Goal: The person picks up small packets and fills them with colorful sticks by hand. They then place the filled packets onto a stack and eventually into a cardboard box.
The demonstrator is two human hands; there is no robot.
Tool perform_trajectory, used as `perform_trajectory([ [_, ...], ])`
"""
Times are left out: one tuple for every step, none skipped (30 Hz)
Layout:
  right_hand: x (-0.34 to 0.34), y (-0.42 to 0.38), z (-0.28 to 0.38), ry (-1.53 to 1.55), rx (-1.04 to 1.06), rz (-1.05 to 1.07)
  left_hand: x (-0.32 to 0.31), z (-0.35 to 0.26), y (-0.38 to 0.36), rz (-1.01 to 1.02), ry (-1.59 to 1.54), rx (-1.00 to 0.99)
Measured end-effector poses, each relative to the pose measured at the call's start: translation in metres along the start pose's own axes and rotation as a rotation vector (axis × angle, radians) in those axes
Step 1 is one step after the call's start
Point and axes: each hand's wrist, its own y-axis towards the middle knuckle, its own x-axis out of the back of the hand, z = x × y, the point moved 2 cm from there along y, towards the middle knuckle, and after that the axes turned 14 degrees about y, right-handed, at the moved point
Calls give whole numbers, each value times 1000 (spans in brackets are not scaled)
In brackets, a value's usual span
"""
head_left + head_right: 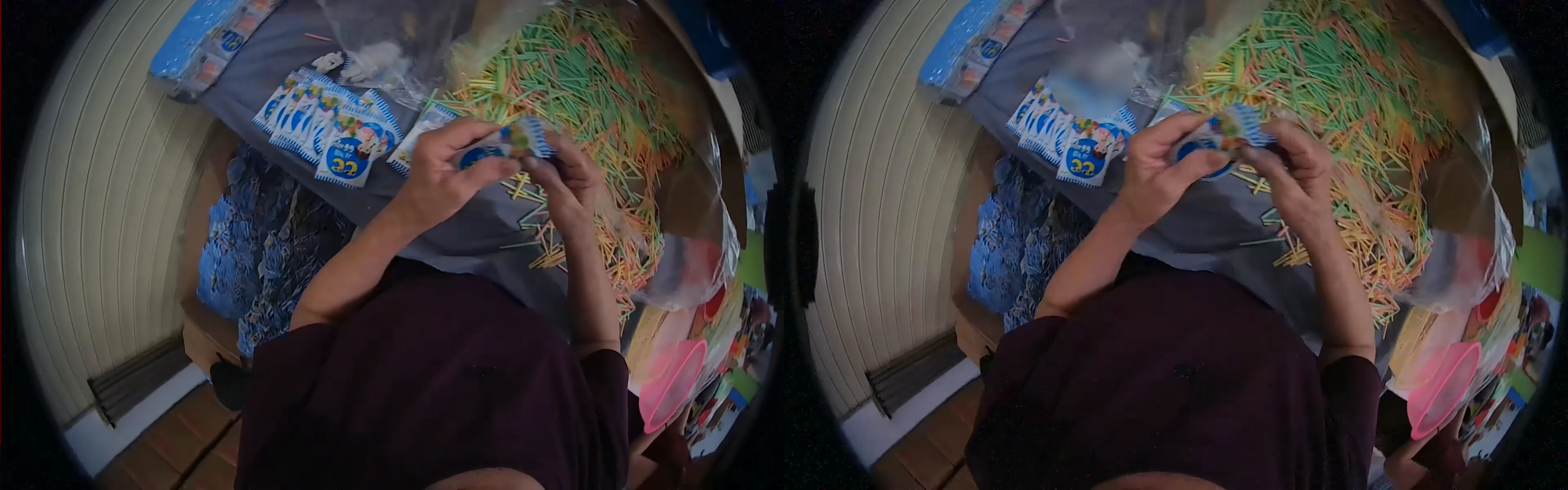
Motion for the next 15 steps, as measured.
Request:
perform_trajectory([
  [-8, 1, 1, -49, -31, 51, 12, -5, -9, 20, 148, -3],
  [-15, 2, 3, -98, -64, 95, 28, -8, -17, 45, 293, -13],
  [-22, 0, -6, -107, -98, 147, 43, -10, -25, 40, 444, -56],
  [-29, -3, -18, -109, -132, 203, 60, -10, -33, 28, 601, -104],
  [-40, -6, -22, -179, -125, 256, 75, -11, -41, -15, 669, -22],
  [-48, -10, -26, -246, -120, 317, 91, -8, -45, -65, 744, 62],
  [-51, -14, -33, -378, -86, 380, 109, 2, -48, -123, 874, 37],
  [-48, -15, -34, -386, -85, 369, 124, 11, -49, -190, 1003, 16],
  [-46, -15, -33, -444, -4, 438, 129, 9, -41, -160, 1276, -103],
  [-45, -13, -32, -500, 82, 516, 128, 10, -40, -171, 1273, -106],
  [-40, -8, -28, -509, 93, 523, 127, 11, -38, -164, 1370, -132],
  [-31, -3, -21, -523, 99, 425, 125, 11, -35, -155, 1465, -160],
  [-19, 1, -11, -535, 102, 326, 124, 10, -33, -165, 1458, -166],
  [-5, 9, -1, -649, 163, 279, 121, 8, -30, -157, 1547, -202],
  [13, 15, 6, -748, 196, 193, 117, 5, -27, -148, 1638, -238],
])
